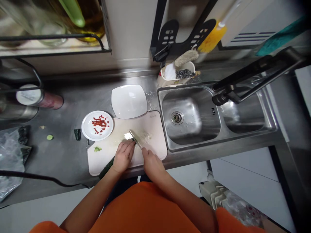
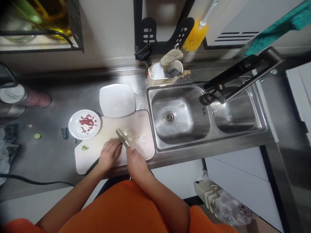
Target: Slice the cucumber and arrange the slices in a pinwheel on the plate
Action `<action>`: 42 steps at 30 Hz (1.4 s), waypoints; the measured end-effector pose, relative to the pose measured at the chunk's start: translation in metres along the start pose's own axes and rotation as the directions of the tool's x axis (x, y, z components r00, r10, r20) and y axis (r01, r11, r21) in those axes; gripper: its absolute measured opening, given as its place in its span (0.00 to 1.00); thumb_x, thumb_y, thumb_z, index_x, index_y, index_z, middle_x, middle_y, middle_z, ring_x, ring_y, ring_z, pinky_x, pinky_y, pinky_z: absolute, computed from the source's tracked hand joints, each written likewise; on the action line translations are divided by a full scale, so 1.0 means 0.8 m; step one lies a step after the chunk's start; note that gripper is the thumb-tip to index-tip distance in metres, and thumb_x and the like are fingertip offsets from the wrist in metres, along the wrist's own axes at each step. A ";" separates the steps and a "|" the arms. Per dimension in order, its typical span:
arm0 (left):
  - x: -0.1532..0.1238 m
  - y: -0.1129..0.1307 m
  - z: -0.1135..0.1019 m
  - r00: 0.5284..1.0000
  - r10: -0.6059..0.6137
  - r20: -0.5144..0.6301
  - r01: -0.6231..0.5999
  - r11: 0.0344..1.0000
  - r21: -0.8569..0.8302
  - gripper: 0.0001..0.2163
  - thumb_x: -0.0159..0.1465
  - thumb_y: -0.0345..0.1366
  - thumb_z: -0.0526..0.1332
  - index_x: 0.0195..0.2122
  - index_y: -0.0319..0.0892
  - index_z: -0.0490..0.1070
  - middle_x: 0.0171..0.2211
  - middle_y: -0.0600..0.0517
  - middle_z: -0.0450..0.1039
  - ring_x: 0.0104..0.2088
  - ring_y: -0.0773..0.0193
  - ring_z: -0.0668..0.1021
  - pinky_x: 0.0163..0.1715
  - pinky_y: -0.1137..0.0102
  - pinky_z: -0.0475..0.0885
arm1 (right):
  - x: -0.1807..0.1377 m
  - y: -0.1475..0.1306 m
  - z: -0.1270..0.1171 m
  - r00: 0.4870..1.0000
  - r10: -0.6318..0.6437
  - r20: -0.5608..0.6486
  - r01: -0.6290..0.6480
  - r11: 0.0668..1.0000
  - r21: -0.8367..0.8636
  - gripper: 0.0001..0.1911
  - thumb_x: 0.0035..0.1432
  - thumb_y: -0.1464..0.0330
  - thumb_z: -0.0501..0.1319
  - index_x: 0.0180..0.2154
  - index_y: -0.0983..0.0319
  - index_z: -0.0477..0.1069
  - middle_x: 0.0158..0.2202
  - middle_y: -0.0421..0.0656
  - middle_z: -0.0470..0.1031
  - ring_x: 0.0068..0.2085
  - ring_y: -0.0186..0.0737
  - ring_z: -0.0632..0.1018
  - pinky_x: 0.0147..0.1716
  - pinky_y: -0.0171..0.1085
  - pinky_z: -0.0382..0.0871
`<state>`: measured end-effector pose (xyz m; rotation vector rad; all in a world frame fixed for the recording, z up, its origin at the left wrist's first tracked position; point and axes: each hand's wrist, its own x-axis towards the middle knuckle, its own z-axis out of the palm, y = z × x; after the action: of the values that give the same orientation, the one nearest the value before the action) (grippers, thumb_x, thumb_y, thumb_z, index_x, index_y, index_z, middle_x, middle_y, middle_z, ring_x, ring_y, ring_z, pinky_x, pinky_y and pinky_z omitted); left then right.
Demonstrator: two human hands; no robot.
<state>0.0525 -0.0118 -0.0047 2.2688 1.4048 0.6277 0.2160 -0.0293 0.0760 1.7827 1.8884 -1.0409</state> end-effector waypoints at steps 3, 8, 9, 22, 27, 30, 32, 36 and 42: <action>0.000 0.000 0.000 1.000 0.006 0.002 -0.006 1.000 0.008 0.14 0.65 0.31 0.54 0.51 0.43 0.68 0.44 0.47 0.75 0.46 0.58 0.74 0.50 0.60 0.69 | 0.010 -0.005 0.000 0.999 -0.005 -0.042 0.005 1.000 0.000 0.19 0.59 0.82 0.43 0.48 0.63 0.61 0.38 0.47 0.72 0.38 0.39 0.76 0.34 0.33 0.67; 0.001 0.000 -0.001 1.000 0.003 -0.005 -0.003 1.000 -0.006 0.14 0.65 0.31 0.53 0.51 0.43 0.68 0.45 0.46 0.74 0.47 0.57 0.74 0.50 0.58 0.69 | 0.020 -0.010 0.005 0.997 0.004 -0.077 -0.005 1.000 -0.016 0.17 0.62 0.80 0.42 0.48 0.62 0.61 0.38 0.47 0.71 0.37 0.39 0.76 0.33 0.33 0.68; 0.001 0.001 -0.001 1.000 0.001 -0.008 -0.001 1.000 -0.010 0.14 0.65 0.31 0.53 0.52 0.43 0.68 0.45 0.46 0.74 0.47 0.57 0.74 0.50 0.58 0.69 | 0.020 -0.009 0.006 0.997 0.004 -0.077 -0.005 1.000 -0.013 0.18 0.62 0.80 0.42 0.48 0.62 0.61 0.38 0.47 0.71 0.37 0.39 0.76 0.33 0.33 0.67; 0.001 0.002 -0.002 1.000 0.001 -0.029 0.000 1.000 0.011 0.10 0.65 0.32 0.54 0.46 0.41 0.70 0.43 0.46 0.75 0.45 0.58 0.74 0.49 0.60 0.69 | -0.036 0.007 0.001 0.999 0.041 0.005 -0.041 0.999 0.002 0.24 0.57 0.81 0.47 0.54 0.61 0.57 0.40 0.47 0.71 0.36 0.39 0.76 0.33 0.33 0.64; 0.003 0.002 -0.003 0.999 0.004 -0.041 -0.004 1.000 -0.001 0.10 0.65 0.32 0.54 0.46 0.42 0.69 0.43 0.46 0.74 0.45 0.58 0.74 0.48 0.60 0.69 | -0.049 0.007 0.002 0.998 0.047 0.041 -0.047 0.999 -0.003 0.27 0.54 0.81 0.50 0.56 0.63 0.55 0.42 0.48 0.70 0.36 0.40 0.76 0.32 0.34 0.64; 0.003 0.002 -0.003 1.000 -0.001 -0.032 0.001 1.000 -0.001 0.10 0.65 0.32 0.54 0.46 0.42 0.70 0.43 0.46 0.74 0.45 0.58 0.74 0.48 0.60 0.69 | -0.051 0.007 0.003 0.997 0.058 0.054 -0.058 0.998 -0.001 0.27 0.54 0.81 0.49 0.56 0.62 0.55 0.41 0.48 0.71 0.36 0.41 0.76 0.31 0.34 0.63; 0.002 0.002 -0.002 0.999 0.002 -0.033 -0.002 1.000 -0.003 0.10 0.65 0.32 0.54 0.46 0.41 0.70 0.43 0.46 0.75 0.45 0.58 0.74 0.48 0.61 0.69 | -0.051 0.006 0.004 0.997 0.061 0.052 -0.061 0.998 -0.005 0.27 0.54 0.82 0.49 0.55 0.62 0.56 0.41 0.48 0.71 0.36 0.41 0.77 0.31 0.34 0.63; 0.000 -0.001 0.000 0.999 0.008 -0.044 -0.008 1.000 -0.009 0.11 0.65 0.32 0.54 0.47 0.41 0.70 0.43 0.46 0.74 0.45 0.58 0.74 0.49 0.60 0.69 | -0.053 0.004 0.003 0.996 0.069 0.054 -0.069 0.998 -0.010 0.27 0.53 0.81 0.49 0.55 0.62 0.56 0.41 0.48 0.71 0.36 0.41 0.77 0.31 0.34 0.64; 0.000 -0.001 0.000 0.998 0.020 -0.051 -0.020 1.000 -0.005 0.11 0.65 0.32 0.55 0.47 0.42 0.70 0.44 0.46 0.75 0.46 0.57 0.74 0.49 0.60 0.69 | -0.055 0.000 -0.008 0.991 0.089 0.104 -0.089 0.996 -0.007 0.27 0.54 0.81 0.50 0.56 0.64 0.56 0.42 0.50 0.70 0.37 0.44 0.77 0.32 0.35 0.65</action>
<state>0.0520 -0.0115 -0.0049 2.2800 1.4035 0.6999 0.2242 -0.0560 0.1110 1.7582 1.7317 -1.0771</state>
